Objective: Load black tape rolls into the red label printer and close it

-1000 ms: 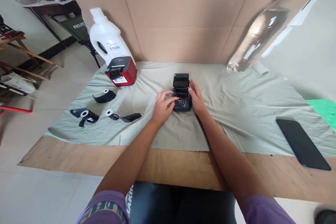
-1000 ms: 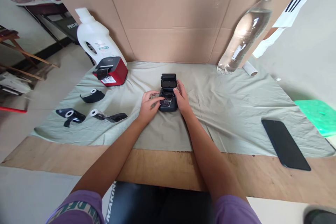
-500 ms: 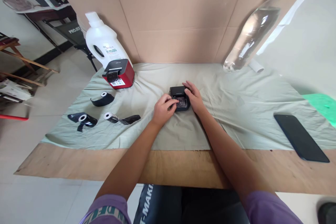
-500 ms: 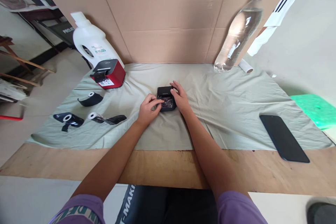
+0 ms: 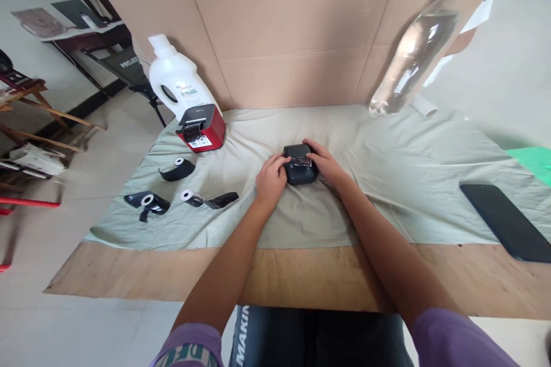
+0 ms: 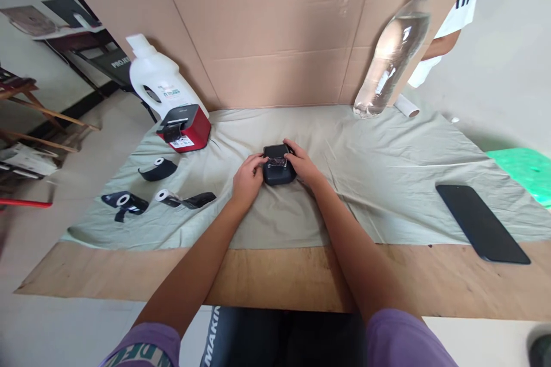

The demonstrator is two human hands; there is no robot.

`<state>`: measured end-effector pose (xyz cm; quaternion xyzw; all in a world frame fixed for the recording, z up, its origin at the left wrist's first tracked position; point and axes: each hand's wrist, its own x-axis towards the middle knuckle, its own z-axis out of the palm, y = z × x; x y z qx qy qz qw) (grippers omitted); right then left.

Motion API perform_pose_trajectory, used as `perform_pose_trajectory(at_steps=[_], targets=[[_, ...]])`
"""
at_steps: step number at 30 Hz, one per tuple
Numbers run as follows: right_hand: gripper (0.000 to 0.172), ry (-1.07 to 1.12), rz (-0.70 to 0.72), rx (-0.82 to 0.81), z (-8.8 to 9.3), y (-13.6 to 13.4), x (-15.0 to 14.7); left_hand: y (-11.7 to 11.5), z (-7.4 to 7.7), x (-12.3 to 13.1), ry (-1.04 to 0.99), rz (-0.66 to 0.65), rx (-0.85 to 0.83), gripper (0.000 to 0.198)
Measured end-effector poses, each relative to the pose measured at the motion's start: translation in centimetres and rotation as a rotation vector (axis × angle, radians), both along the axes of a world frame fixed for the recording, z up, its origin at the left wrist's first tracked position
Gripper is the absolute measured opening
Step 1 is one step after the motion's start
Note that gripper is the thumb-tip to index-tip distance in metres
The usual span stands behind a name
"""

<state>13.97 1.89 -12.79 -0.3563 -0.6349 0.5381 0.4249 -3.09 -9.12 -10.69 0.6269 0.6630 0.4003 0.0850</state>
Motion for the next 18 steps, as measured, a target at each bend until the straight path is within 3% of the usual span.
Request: perform_pose_trajectory(at_steps=[5, 11, 18], targets=[[0.059, 0.011, -0.035, 0.034, 0.0, -0.4, -0.4, 0.0, 0.0, 0.1, 0.043, -0.012, -0.002, 0.039], [0.069, 0.106, -0.064, 0.022, -0.2, -1.2, -0.6, -0.2, -0.2, -0.2, -0.040, -0.048, 0.058, 0.046], [0.068, 0.172, -0.014, -0.055, 0.2, -1.0, -0.4, -0.1, 0.2, -0.2, 0.002, -0.041, -0.051, 0.050]])
